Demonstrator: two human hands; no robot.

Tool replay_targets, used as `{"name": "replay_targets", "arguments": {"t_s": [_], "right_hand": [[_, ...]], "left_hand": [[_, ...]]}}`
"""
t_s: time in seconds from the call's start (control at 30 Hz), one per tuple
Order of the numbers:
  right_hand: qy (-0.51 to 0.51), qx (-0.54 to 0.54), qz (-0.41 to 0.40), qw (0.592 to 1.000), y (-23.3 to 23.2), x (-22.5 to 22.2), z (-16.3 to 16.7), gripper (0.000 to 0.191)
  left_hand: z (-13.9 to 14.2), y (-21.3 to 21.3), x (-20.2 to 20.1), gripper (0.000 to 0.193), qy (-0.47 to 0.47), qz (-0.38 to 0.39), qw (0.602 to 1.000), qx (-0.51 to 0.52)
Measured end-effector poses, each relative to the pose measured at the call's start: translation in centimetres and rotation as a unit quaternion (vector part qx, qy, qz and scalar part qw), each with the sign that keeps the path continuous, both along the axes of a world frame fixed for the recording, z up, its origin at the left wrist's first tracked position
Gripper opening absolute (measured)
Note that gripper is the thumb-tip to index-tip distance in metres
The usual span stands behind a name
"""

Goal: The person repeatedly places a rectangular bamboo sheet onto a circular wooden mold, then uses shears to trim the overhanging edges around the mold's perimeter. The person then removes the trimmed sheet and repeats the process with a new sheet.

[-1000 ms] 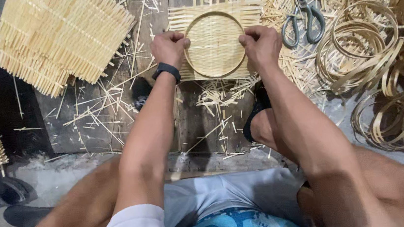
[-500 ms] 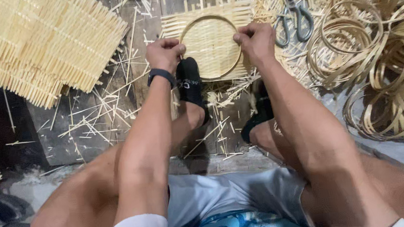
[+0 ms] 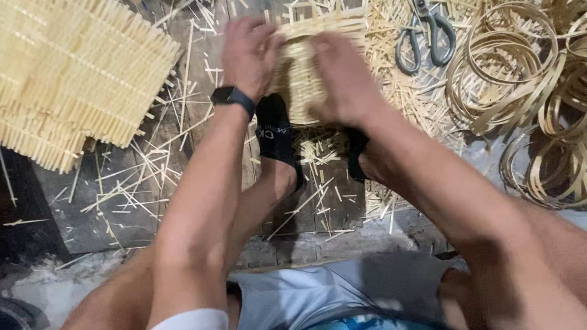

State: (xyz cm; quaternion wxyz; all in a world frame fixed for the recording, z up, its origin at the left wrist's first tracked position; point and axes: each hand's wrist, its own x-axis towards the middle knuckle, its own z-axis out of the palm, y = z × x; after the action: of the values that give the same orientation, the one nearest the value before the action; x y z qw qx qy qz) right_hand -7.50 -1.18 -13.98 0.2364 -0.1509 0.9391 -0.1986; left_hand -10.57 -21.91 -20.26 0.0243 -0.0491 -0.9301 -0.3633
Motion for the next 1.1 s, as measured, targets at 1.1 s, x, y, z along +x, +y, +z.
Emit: {"name": "replay_targets", "arguments": {"t_s": [1.1], "right_hand": [[-0.068,-0.008,-0.007,0.998,2.3,-8.2,-3.0,0.044]], "left_hand": [[-2.6,2.9,-4.0,0.035,-0.262,0.061,0.916,0.297]]}}
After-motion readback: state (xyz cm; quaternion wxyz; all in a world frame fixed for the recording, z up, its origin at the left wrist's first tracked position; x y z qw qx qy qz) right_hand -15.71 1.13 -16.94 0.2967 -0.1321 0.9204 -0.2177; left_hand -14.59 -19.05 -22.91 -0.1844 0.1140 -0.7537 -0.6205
